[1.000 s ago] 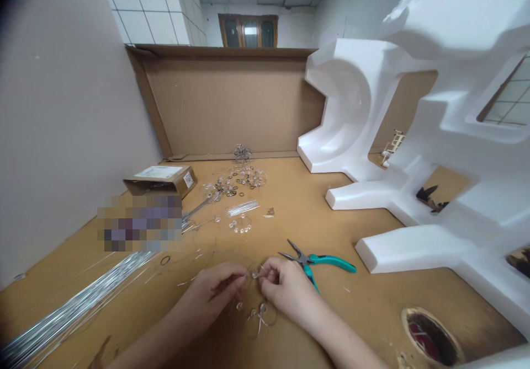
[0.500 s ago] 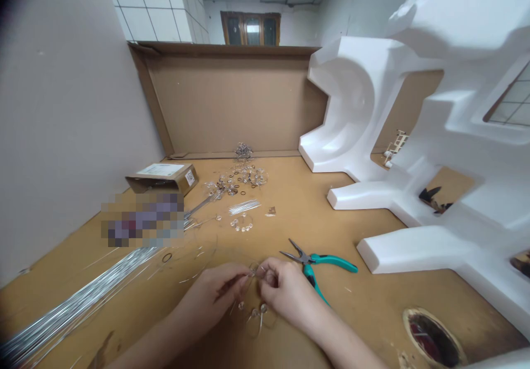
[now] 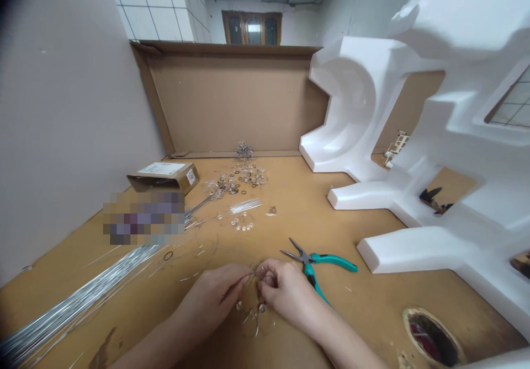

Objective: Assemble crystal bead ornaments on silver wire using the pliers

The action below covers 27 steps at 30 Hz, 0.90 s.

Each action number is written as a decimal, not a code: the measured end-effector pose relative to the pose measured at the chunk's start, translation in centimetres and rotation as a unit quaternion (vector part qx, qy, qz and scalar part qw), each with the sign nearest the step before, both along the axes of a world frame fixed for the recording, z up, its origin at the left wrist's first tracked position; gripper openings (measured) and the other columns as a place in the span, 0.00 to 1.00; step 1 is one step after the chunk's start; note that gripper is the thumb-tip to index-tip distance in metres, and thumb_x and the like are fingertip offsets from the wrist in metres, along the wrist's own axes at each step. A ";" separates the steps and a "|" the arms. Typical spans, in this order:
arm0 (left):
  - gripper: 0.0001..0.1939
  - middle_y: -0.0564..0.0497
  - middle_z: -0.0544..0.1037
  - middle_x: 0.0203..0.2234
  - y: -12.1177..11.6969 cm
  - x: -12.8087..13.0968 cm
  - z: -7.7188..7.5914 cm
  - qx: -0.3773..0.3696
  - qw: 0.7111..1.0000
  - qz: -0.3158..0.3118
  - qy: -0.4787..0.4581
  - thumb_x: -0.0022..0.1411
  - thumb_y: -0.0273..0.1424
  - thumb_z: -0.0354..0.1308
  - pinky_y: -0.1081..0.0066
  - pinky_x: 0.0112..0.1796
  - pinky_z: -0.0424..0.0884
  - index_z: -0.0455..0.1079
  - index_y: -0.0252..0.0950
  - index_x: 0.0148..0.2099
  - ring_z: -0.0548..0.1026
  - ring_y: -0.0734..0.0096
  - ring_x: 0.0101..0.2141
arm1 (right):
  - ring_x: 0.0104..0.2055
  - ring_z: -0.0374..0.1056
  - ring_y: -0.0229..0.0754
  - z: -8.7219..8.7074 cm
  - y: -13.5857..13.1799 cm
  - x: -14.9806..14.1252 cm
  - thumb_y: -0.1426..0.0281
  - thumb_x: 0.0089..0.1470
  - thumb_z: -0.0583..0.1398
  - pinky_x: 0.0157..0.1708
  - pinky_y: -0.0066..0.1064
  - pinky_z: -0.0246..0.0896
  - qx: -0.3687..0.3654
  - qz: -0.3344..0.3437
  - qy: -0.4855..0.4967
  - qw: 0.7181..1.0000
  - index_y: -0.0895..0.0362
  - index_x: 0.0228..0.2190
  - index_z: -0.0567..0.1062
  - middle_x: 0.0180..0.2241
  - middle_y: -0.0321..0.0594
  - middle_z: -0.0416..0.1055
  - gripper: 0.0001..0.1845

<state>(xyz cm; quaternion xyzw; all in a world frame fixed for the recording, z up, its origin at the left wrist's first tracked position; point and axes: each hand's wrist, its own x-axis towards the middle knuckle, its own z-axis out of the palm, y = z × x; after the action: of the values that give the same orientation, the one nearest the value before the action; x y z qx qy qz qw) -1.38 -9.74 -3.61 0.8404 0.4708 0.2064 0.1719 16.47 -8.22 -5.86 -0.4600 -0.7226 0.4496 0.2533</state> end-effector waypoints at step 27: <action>0.14 0.53 0.70 0.24 1.3 0.2 -0.6 -0.301 0.867 0.061 -0.394 0.53 0.41 0.53 0.79 0.12 0.51 0.64 0.34 0.28 0.56 0.85 0.12 | 0.21 0.63 0.34 1.6 -0.3 0.0 0.72 0.53 0.49 0.24 0.23 0.57 -0.014 0.034 0.024 0.999 0.56 0.28 0.66 0.19 0.33 0.69 0.07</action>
<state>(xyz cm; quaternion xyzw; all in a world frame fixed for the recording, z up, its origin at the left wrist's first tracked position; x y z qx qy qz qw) -1.19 -8.43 -4.24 0.5667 0.4535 0.3787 0.5743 16.48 -8.53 -4.28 -0.4277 -0.7253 0.4786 0.2488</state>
